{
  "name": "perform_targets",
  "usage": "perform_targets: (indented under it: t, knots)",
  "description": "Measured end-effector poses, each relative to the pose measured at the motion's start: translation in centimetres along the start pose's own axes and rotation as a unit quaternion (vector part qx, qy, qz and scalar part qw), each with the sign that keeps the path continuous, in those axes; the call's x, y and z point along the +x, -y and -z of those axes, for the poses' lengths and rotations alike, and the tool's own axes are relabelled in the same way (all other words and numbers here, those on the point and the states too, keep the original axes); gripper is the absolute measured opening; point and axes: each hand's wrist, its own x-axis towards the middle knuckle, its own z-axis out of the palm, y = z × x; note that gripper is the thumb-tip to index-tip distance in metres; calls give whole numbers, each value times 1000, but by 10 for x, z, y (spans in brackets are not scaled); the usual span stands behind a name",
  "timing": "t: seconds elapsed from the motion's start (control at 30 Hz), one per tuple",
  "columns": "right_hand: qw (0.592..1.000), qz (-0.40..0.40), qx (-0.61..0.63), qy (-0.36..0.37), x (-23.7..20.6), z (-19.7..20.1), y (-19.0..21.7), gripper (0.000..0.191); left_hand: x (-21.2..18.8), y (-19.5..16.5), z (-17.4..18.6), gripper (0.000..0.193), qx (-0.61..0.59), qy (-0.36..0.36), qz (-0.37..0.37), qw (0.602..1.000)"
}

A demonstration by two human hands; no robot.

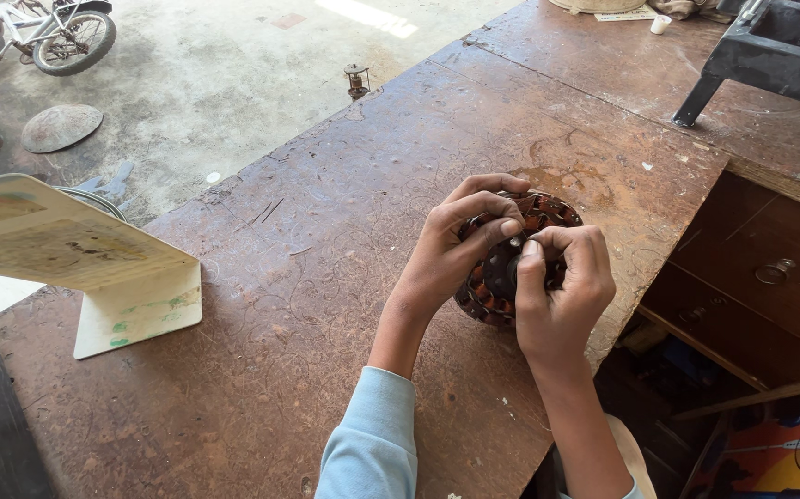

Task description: The person picks up a motor stator and places it on a workbench, then uses a small tool to adjust or clean the copper windings. Afterward, they retrieve a black electrical box from a cabinet, place it on the table, and use a screwdriver to remove screws from the cover, opening the box to access internal wiring.

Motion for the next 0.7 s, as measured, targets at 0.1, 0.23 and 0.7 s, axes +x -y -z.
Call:
perform_targets:
  t: [0.1,0.23,0.7]
  knots:
    - [1000,-3,7,-14,-1,0,-3,8,0,1,0,16,-14,-2,-6,1000]
    - [997,-41,12,-67,-2,3,-14,20,-2,0,-3,30,-26,-14,13,999]
    - [876,-414,246,-6,17,6,-36,53,-7,7,-17,48,65,-196,75,975]
